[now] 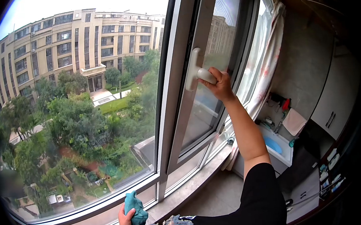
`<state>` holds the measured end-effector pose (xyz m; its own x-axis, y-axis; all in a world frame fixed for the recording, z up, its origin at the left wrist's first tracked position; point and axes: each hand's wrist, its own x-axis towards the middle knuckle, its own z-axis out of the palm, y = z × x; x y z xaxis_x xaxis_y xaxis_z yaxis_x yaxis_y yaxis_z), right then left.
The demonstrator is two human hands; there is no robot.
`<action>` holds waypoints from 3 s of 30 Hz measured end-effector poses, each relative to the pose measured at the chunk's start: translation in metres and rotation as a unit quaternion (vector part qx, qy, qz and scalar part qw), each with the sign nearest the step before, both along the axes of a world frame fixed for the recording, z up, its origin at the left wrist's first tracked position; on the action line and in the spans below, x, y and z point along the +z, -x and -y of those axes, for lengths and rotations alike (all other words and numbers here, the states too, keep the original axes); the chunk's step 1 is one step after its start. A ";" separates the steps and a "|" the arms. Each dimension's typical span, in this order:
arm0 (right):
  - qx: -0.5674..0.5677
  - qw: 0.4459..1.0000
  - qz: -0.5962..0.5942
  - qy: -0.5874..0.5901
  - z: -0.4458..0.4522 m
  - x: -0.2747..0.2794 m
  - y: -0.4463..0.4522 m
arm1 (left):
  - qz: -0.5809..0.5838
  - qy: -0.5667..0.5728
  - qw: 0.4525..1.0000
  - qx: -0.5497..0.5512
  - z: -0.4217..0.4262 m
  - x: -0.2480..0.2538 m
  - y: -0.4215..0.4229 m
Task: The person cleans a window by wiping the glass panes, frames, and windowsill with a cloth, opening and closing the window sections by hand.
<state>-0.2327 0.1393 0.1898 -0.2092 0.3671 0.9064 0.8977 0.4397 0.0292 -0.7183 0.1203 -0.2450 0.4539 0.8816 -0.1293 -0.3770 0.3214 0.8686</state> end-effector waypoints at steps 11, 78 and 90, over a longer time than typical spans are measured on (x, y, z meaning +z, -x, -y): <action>-0.025 0.999 0.010 0.037 -0.004 0.010 -0.008 | -0.019 -0.032 0.999 0.019 -0.007 0.009 -0.003; -0.101 0.960 -0.260 -0.023 0.042 -0.090 0.111 | 0.069 -0.185 0.978 -0.061 -0.019 0.138 -0.130; 0.338 0.581 -0.601 0.433 0.093 -0.300 0.216 | 0.199 -0.019 0.976 -0.088 -0.015 0.110 -0.110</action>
<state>-0.4492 0.0467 -0.1101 0.0212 0.9962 0.0845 -0.3451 0.0866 -0.9346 -0.6080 0.1353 -0.1348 0.6059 0.7865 0.1197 -0.6293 0.3817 0.6769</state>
